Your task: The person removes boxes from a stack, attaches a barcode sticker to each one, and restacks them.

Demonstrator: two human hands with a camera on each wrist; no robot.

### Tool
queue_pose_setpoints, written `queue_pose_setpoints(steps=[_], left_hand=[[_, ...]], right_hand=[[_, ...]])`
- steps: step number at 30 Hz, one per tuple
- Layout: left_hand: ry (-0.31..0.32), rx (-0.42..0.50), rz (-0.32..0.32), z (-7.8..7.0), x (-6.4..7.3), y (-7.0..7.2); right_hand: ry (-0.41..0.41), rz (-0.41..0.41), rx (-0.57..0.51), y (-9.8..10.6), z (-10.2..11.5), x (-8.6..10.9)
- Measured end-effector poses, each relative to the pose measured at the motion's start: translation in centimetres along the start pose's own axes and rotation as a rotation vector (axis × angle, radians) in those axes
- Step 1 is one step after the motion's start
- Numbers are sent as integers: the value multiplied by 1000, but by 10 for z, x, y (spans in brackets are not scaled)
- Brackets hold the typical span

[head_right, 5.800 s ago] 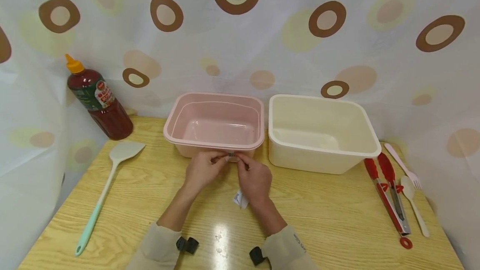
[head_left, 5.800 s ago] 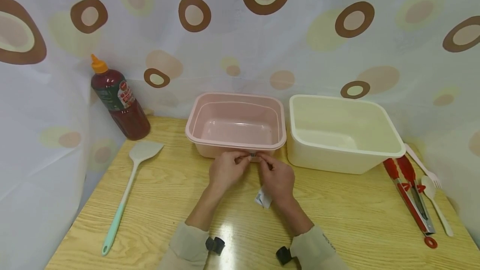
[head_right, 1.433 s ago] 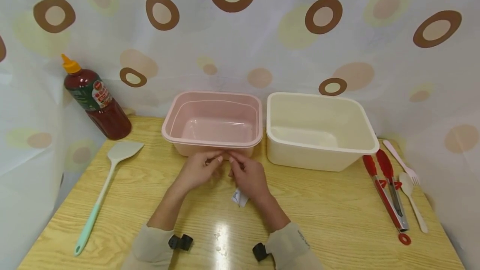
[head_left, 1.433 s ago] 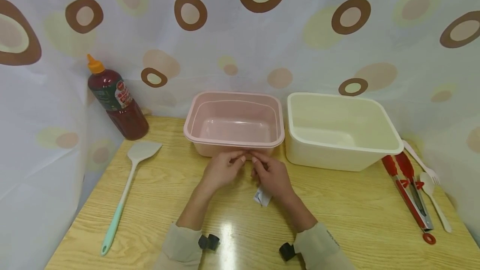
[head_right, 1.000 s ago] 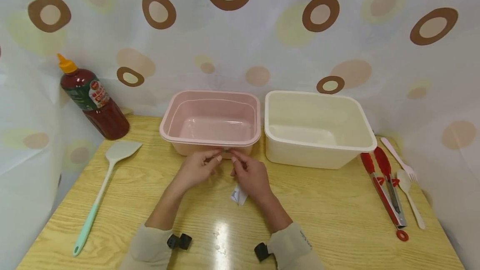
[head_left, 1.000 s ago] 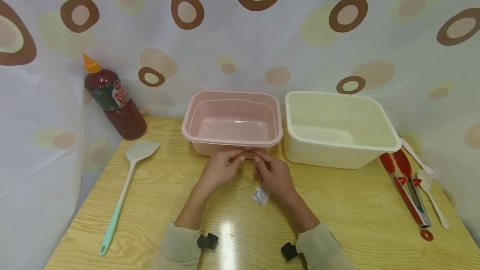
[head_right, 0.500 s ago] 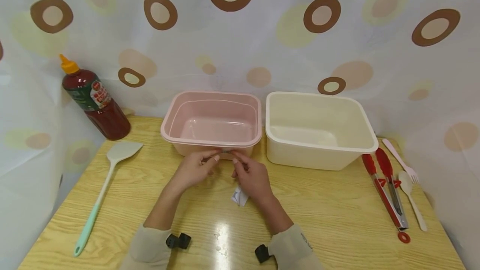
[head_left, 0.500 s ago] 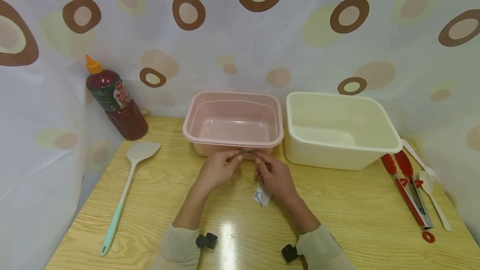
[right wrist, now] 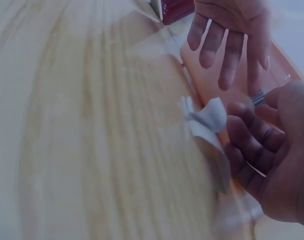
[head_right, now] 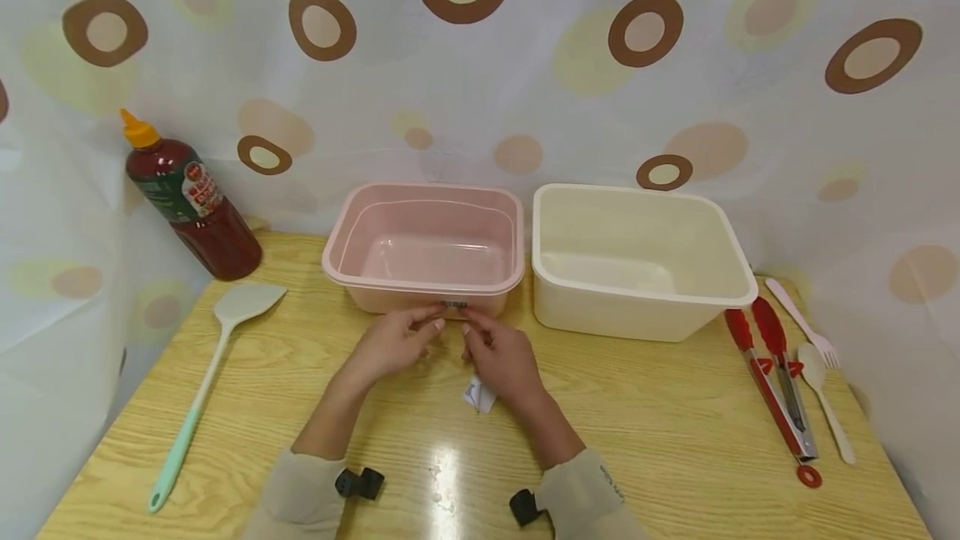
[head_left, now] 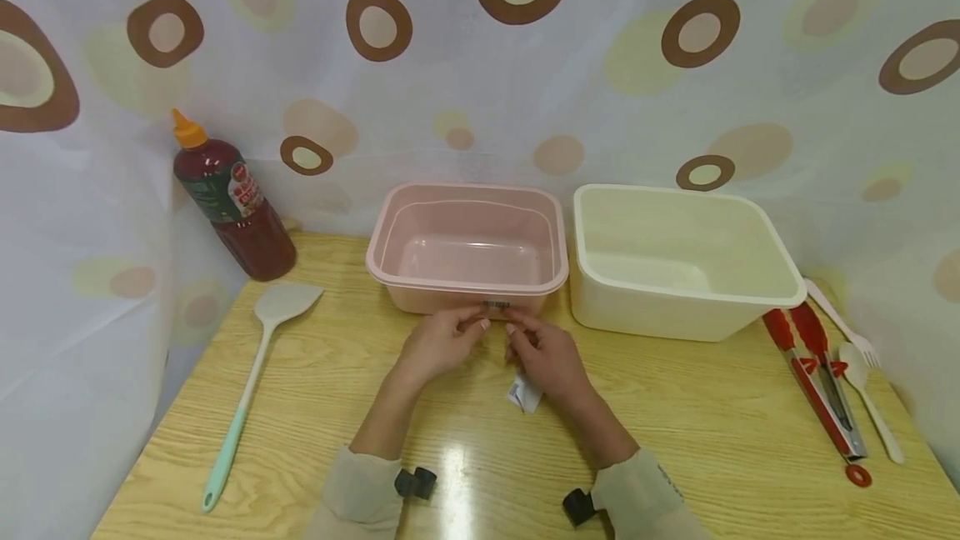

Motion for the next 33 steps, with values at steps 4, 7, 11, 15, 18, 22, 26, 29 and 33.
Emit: queue_pose_setpoints(steps=[4,7,11,15,18,22,26,29,33], left_hand=[[-32,11,-14,-6,1,3],[-37,13,-14,-7,3,5],[-21,17,-9,-5,4,7],[-13,-10,2,-3,1,4],[2,-36,20,-2,0,-1],[22,-36,56,-2,-1,-7],[33,-33,75,-3,1,-9],[44,-53,57,-3,3,-6],[33,-76,27,-5,5,0]], right_hand=[[4,9,3,3,4,0],[0,6,-28,8,5,2],[11,-6,-36,13,6,4],[8,-14,-24,14,3,5],[-1,-8,-14,12,-1,4],[-1,9,13,6,-5,1],[13,10,40,5,-3,0],[15,0,34,9,0,3],[17,-1,-10,14,5,10]])
Point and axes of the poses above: each hand's wrist, its own x-axis away from the middle knuckle, its own y-axis out of the back of the hand, z = x × y, the point moved 10 cm from there along -x, towards the middle knuckle, and after that the axes turned 12 degrees about z, right-handed, at the moved point
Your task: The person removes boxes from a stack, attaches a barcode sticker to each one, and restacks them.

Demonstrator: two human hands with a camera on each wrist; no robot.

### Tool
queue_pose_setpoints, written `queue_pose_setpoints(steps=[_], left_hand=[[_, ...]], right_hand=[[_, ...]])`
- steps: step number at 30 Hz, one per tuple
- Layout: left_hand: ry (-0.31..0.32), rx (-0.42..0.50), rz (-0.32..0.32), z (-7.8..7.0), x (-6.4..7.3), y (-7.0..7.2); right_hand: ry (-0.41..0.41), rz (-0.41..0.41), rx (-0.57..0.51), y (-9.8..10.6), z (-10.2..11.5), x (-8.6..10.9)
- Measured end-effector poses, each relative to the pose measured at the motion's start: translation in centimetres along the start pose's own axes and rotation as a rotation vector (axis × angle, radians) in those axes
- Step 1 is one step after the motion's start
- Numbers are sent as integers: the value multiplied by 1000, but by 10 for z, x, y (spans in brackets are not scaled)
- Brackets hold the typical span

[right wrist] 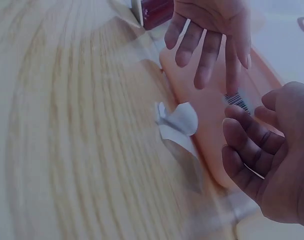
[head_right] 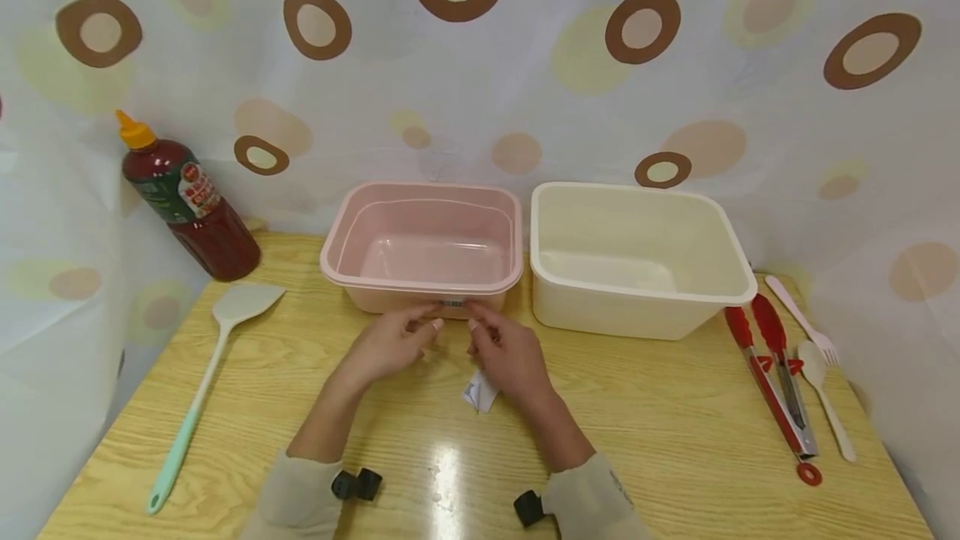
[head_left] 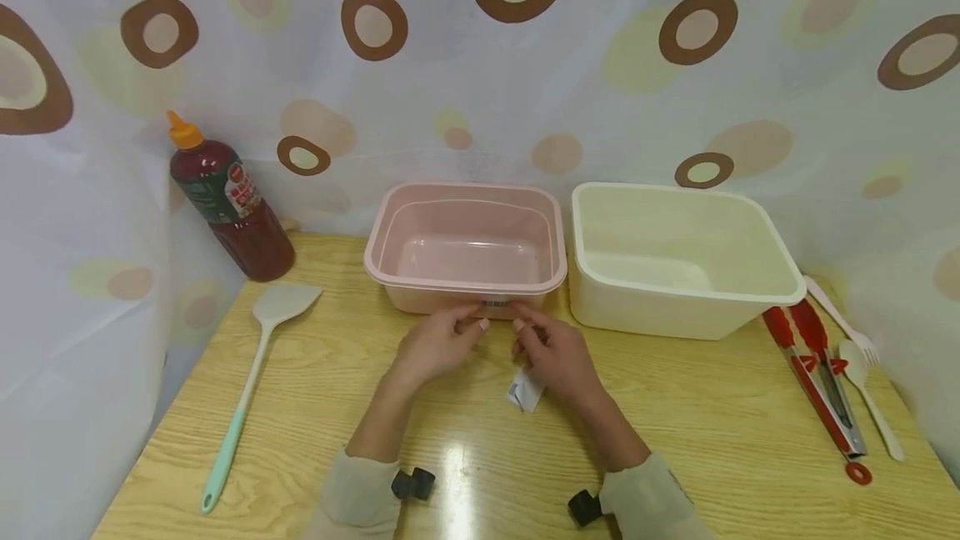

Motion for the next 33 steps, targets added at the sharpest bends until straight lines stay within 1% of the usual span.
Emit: queue_pose_setpoints(steps=[2,4,8,11,15,19,23,27,31,33], left_hand=[[-18,6,4,-3,1,1],[-30,16,23,-7,1,-1],[-32,44,94,-13,2,-11],[-34,45,125,-14,1,-16],[-50,-1,119,-17,1,-18],[-62,-33,114,-19,1,-20],[-65,-36,118,-21,1,-23],[-73,-41,130,-23,-1,-31],[-106,-56,164,-27,-4,-46],[-120,-69,192,-30,-5,-55]], right_hand=[[-1,7,-7,1,1,3],[-6,14,11,3,1,6],[-21,33,95,7,-2,14],[-28,58,175,7,-5,19],[-67,113,284,1,-7,27],[-147,184,368,-8,-13,35],[-186,197,431,-14,-16,39],[-180,195,492,-18,-15,39],[-148,188,539,-19,-12,39],[-129,190,537,-19,-10,39]])
Point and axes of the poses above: each hand's wrist, its own x-axis away from the middle knuckle, its own y-axis out of the back of the hand, z = x × y, the point moved 10 cm from there along -x, towards the middle knuckle, and after that the axes turned 12 degrees about z, right-handed, at the moved point
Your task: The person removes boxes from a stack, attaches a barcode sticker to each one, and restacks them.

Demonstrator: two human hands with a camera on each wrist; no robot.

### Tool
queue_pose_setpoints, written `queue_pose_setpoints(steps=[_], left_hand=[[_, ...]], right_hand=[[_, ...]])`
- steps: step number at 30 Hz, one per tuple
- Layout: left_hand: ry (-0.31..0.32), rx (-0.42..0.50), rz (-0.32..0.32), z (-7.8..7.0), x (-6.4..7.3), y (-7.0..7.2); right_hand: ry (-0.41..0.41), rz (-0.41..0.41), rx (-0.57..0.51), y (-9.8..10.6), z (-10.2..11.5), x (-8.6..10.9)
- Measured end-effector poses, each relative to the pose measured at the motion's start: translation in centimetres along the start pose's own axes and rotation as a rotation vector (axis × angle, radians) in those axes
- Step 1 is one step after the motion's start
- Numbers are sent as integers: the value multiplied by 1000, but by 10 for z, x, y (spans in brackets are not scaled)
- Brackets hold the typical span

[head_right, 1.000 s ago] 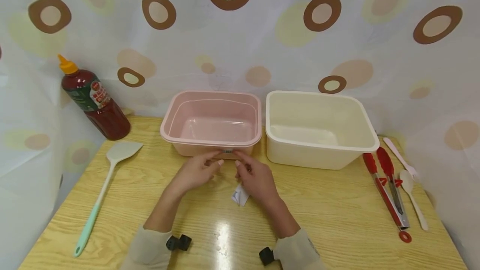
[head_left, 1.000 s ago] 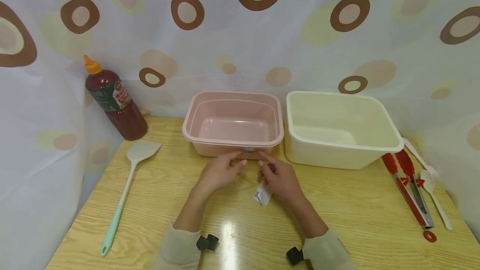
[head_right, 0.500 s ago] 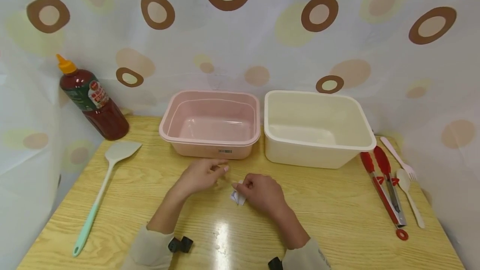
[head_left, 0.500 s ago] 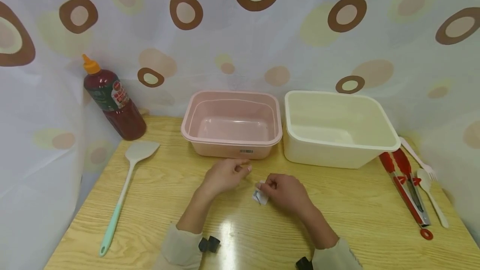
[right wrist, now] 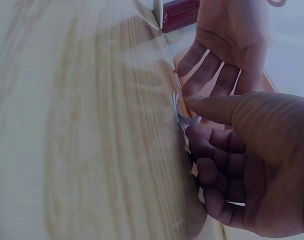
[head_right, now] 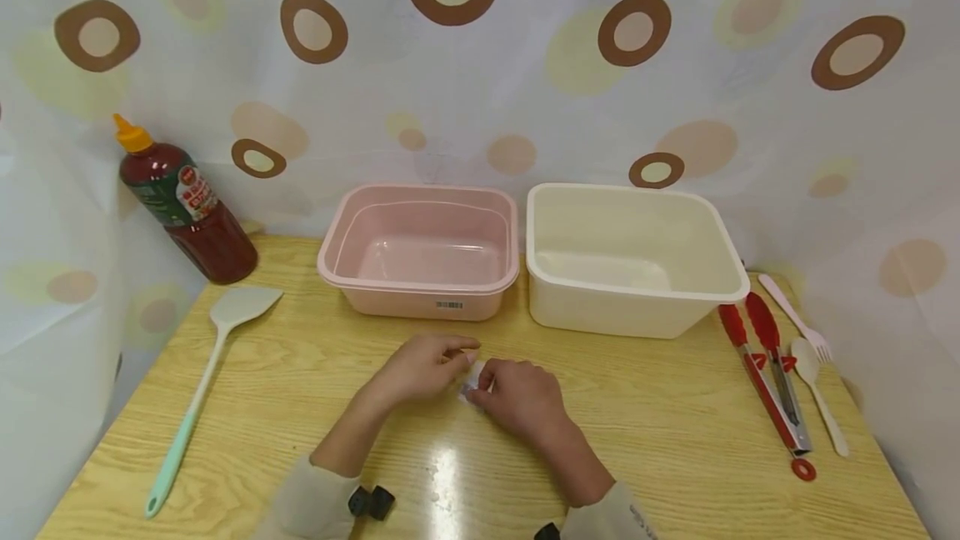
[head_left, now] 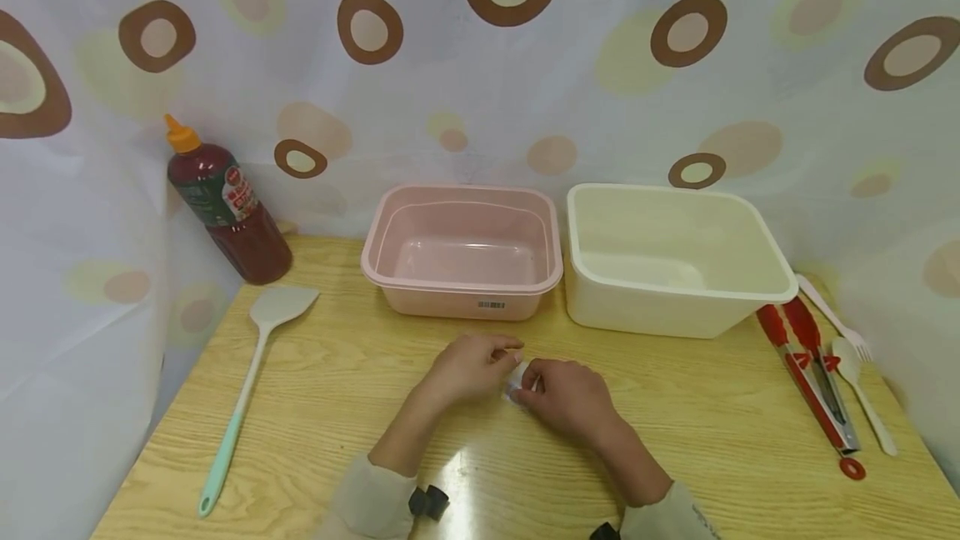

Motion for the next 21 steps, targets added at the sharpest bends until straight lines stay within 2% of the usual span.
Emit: queue_pose_setpoints(steps=[5,11,16,21], left_hand=[[-8,-82,69,-9,0,-12],[-38,-249,161,-15,4,-21],[-25,-361,167,-13,5,-21],[-5,-365,169,-8,5,-20]], right_hand=[[29,9,-62,2,-2,1],[43,-13,-74,4,-4,2],[37,-7,-74,3,-5,2],[70,0,-76,3,-4,2]])
Point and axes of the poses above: each hand's wrist, its own x-axis away from the middle knuckle, its own y-axis out of the back of the hand, z = x × y, the point moved 10 cm from there along -x, towards the middle knuckle, and after that the axes turned 12 degrees about z, right-handed, at the moved point
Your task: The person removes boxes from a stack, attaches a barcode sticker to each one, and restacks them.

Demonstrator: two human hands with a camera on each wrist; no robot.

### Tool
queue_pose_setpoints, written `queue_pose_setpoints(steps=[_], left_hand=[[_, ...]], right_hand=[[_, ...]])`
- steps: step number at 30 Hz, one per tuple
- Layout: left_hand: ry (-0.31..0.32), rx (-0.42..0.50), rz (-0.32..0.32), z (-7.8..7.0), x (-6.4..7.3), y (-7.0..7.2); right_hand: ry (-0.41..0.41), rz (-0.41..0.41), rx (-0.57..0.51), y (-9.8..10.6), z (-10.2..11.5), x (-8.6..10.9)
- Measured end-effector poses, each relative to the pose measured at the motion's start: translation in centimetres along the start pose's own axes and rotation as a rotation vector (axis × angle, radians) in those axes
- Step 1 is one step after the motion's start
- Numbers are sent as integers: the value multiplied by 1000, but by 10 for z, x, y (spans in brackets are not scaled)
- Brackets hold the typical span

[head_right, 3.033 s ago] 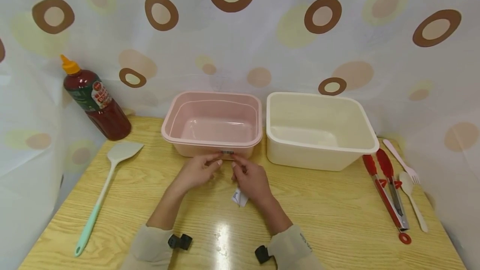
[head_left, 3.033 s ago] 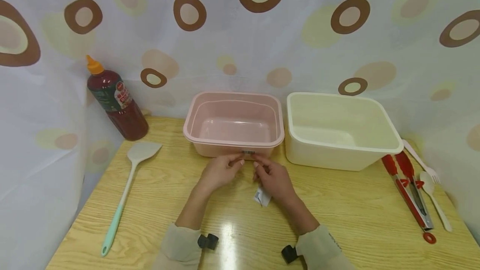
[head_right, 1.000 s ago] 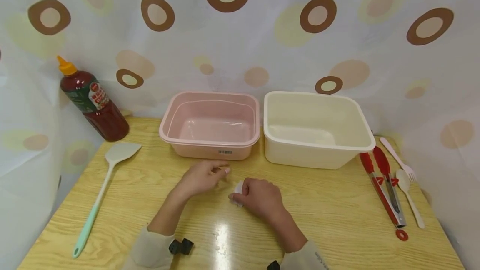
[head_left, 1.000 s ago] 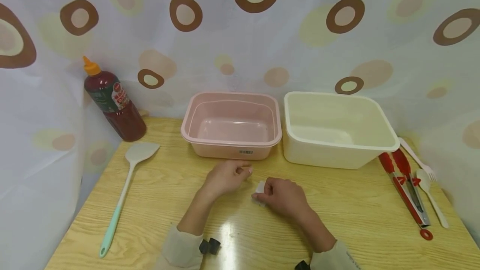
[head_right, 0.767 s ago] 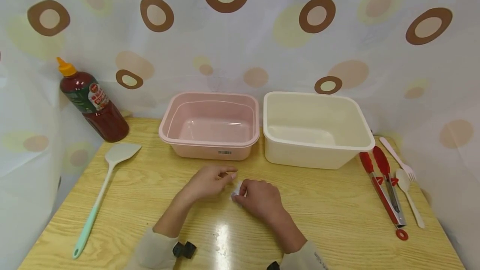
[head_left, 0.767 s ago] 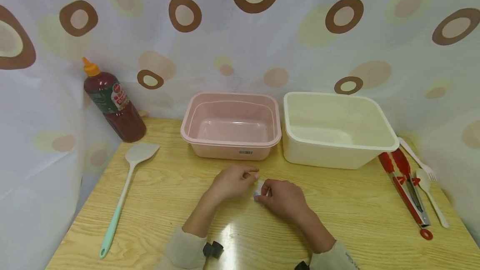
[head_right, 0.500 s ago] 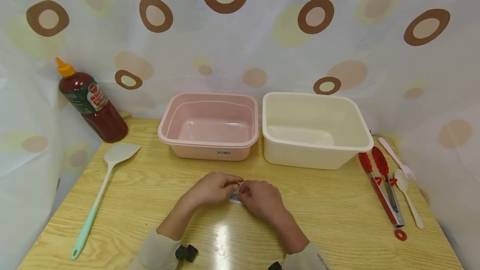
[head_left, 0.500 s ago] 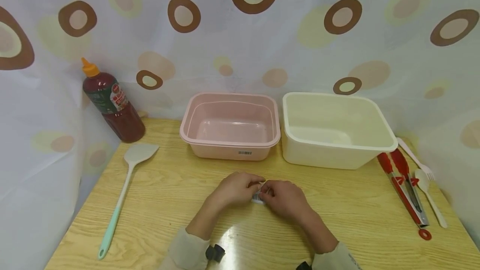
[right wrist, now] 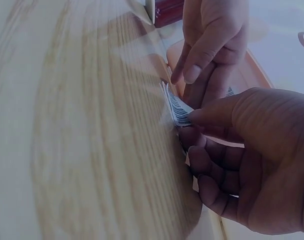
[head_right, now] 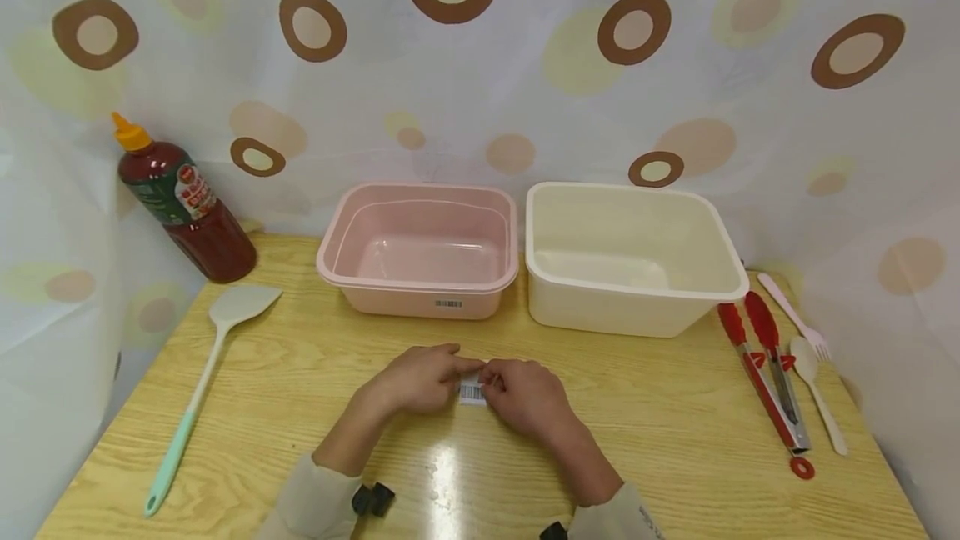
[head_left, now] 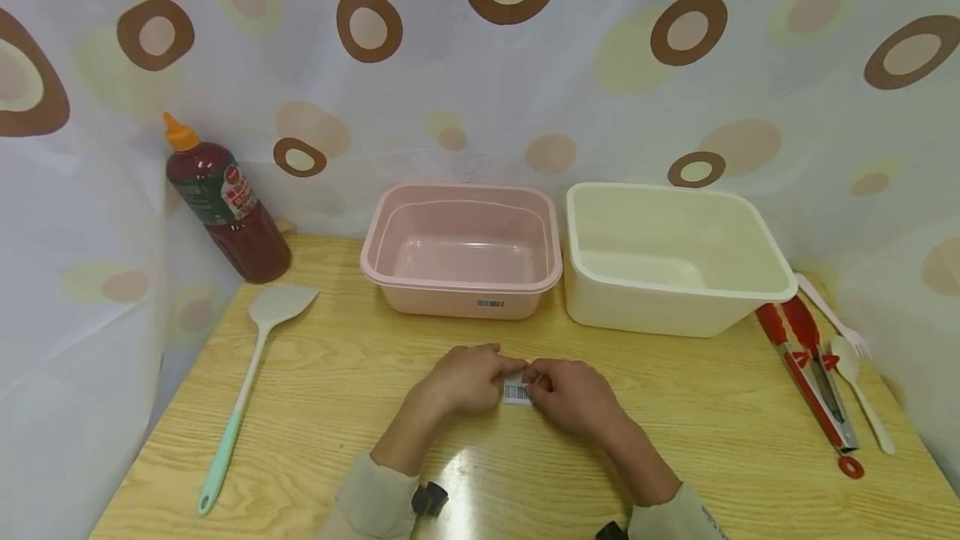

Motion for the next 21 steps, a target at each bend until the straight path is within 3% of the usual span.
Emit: queue_pose_setpoints(steps=[15,21], left_hand=[[53,14,29,6,-2,-4],[-1,30,-32,4,-3,1]], right_hand=[[141,182,-111,4,3,8],[72,168,-257,20,-16,12]])
Point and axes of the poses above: each hand's wrist, its own x-axis away from the middle knuckle, its own y-axis out of the back of the hand, z = x × y, the point moved 10 cm from there along -x, towards the middle knuckle, and after that the axes turned 12 degrees about z, right-handed, at the moved point
